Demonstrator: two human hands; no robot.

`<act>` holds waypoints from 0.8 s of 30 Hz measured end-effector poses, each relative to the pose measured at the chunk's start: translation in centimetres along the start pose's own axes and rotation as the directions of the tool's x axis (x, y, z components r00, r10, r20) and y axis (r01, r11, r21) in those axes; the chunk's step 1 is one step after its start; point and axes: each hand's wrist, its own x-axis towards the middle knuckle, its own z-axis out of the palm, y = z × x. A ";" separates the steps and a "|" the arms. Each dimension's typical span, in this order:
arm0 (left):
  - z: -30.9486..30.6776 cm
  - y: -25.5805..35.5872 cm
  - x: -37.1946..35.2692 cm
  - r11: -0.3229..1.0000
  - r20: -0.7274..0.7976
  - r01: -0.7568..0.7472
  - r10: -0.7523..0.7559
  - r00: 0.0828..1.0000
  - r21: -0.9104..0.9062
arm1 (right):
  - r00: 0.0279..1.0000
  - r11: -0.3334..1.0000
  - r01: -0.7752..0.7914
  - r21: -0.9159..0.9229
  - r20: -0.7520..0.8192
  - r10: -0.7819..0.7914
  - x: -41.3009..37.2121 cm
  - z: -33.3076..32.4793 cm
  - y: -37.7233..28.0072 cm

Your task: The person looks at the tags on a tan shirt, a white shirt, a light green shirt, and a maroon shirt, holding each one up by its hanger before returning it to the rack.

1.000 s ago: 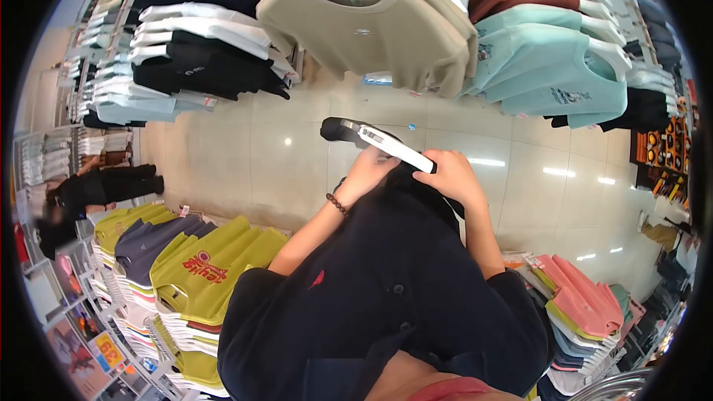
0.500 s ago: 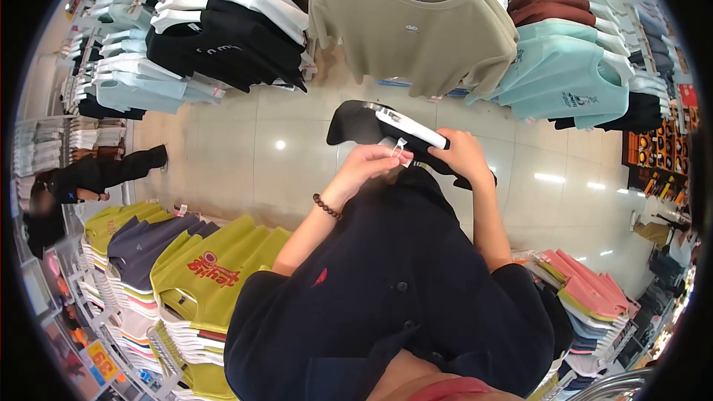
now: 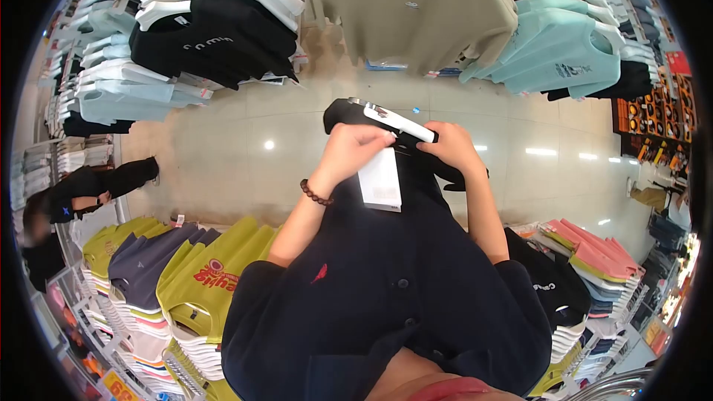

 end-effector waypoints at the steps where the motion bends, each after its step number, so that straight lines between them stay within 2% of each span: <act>1: -0.1 0.2 0.2 0.975 0.024 0.143 -0.141 0.990 -0.169 | 1.000 1.000 -0.014 -0.001 -0.002 0.014 -0.3 0.1 -0.2; 3: 0.1 -0.4 0.8 0.963 0.023 0.110 -0.107 0.994 -0.245 | 1.000 0.996 -0.029 0.086 -0.001 0.029 -0.9 0.1 -0.6; 7: 0.5 -0.8 1.3 0.955 0.075 0.201 -0.188 0.979 -0.220 | 0.999 0.994 -0.020 0.106 -0.028 0.024 -1.3 0.4 -0.2; 9: 0.8 -0.8 1.2 0.924 0.098 0.247 -0.228 0.969 -0.291 | 0.996 0.983 -0.068 0.171 -0.050 0.078 -1.5 0.5 -0.2; 15: 1.7 -1.4 0.5 0.893 0.073 0.217 -0.205 0.976 -0.394 | 0.993 0.978 -0.097 0.184 -0.051 0.109 -2.1 0.0 -0.7; 19: 2.0 -1.8 -0.1 0.912 0.055 0.235 -0.230 0.972 -0.337 | 0.996 0.980 -0.077 0.181 -0.040 0.085 -2.4 0.2 -1.1; 24: 2.1 -2.4 -0.7 0.952 -0.006 0.172 -0.179 0.984 -0.252 | 0.995 0.985 -0.092 0.146 -0.029 0.097 -2.5 0.5 -1.3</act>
